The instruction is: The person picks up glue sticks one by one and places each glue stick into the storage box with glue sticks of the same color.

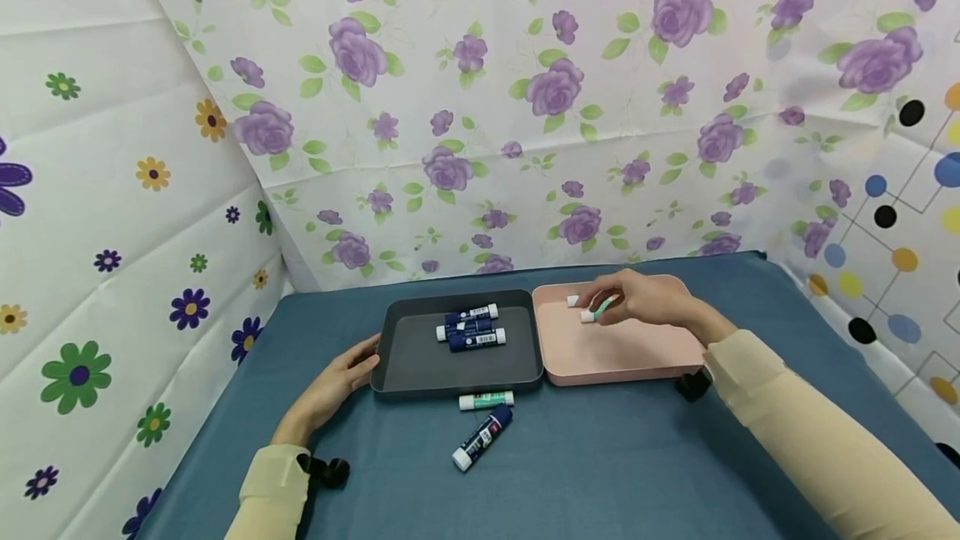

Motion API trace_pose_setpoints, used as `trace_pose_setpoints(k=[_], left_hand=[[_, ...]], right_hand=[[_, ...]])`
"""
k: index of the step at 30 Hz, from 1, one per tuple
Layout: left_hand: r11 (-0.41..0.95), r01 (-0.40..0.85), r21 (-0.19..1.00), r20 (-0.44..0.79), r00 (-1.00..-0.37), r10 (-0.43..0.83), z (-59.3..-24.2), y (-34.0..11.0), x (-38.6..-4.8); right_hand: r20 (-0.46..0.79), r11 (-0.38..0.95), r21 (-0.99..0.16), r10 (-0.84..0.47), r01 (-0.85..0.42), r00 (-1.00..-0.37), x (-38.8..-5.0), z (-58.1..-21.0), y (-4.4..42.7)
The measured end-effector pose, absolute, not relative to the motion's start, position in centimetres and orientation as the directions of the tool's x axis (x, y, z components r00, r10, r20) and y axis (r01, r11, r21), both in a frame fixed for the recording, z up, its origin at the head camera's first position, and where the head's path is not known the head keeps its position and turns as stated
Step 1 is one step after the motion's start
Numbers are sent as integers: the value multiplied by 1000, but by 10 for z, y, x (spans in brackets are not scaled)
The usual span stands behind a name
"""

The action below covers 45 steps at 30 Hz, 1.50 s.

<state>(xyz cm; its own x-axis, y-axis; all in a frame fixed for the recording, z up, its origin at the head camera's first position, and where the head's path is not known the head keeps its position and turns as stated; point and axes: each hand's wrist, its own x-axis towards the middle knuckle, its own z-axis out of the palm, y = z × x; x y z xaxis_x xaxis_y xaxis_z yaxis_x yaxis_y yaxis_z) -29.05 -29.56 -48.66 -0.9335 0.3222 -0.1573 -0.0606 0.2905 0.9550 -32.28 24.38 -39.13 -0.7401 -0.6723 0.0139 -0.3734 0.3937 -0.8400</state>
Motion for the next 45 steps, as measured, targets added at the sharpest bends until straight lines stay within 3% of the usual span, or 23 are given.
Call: trace_pose_setpoints(k=[8,25,33,38,45], left_hand=[[297,-52,953,-153,-933,326,-486,-296,-289],[292,-61,954,-160,-932,325,-486,-295,-292],[296,-61,953,-162,-930,329,-487,-296,-291],[298,-61,953,-163,-929,332,-486,-296,-290],[301,-53,952,-157,-929,336,-484,-296,-289]], right_hand=[[72,351,-830,-703,-434,-707,-294,-394,221],[86,228,-889,-769,-397,-634,-264,-414,184],[79,162,-911,-834,-379,-546,-253,-427,157],[82,162,-892,-860,-422,-503,-250,-432,141],[57,205,-872,-859,-444,-509,-248,-438,120]])
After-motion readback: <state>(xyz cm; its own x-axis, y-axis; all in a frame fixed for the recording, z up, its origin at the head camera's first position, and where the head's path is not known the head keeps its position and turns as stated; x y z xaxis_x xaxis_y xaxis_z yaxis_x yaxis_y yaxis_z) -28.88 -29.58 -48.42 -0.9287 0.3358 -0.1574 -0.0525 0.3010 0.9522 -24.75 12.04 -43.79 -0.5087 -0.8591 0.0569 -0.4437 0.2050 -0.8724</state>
